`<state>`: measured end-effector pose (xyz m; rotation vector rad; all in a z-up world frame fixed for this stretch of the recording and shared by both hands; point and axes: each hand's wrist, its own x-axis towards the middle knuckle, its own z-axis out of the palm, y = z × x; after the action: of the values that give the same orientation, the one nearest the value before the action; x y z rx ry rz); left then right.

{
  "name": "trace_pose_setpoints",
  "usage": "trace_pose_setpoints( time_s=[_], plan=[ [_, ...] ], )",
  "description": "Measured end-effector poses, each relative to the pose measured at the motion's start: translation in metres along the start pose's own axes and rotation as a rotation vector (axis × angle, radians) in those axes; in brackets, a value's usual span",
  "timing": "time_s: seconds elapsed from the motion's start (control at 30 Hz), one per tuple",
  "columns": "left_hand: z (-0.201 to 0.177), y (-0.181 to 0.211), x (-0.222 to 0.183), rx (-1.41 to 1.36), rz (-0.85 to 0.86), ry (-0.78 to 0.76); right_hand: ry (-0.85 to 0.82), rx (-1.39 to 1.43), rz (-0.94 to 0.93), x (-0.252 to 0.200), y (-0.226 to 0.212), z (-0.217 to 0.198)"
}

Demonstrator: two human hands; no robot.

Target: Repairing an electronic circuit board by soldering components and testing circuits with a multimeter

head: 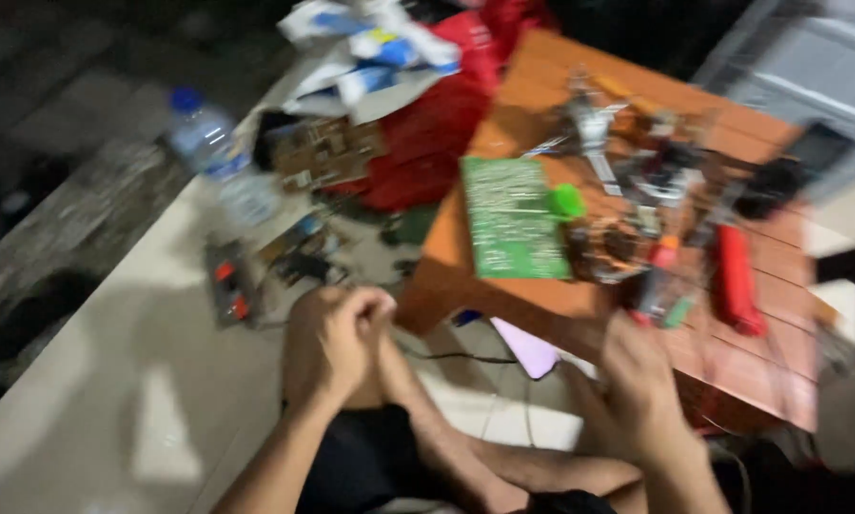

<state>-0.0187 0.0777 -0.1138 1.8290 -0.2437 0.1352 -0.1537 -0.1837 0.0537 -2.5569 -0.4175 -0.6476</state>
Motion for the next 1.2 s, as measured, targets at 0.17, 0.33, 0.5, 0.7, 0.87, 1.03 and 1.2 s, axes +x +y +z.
trace_pose_setpoints(
  time_s=[0.17,0.33,0.5,0.7,0.87,1.03,1.2],
  plan=[
    [-0.095,-0.129,0.051,0.450,-0.186,0.384,-0.035,0.345,0.162,-0.070,0.001,0.109],
    [-0.121,-0.335,0.078,0.837,-0.462,0.317,-0.065,0.448,0.448,-0.108,-0.014,0.153],
    [-0.122,-0.344,0.085,0.988,-0.668,0.217,0.011,0.532,0.350,-0.144,0.004,0.170],
    [-0.136,-0.405,0.098,1.085,-0.560,0.268,0.031,0.492,0.514,-0.139,-0.011,0.136],
    [-0.127,-0.283,0.078,0.844,-0.337,0.297,0.137,0.508,0.571,-0.132,-0.022,0.126],
    [-0.100,-0.145,0.064,0.724,0.095,0.352,0.185,0.462,0.443,-0.115,-0.030,0.114],
    [-0.060,-0.007,0.068,0.537,0.423,0.297,0.300,0.309,0.092,-0.080,-0.034,0.088]
  ],
)
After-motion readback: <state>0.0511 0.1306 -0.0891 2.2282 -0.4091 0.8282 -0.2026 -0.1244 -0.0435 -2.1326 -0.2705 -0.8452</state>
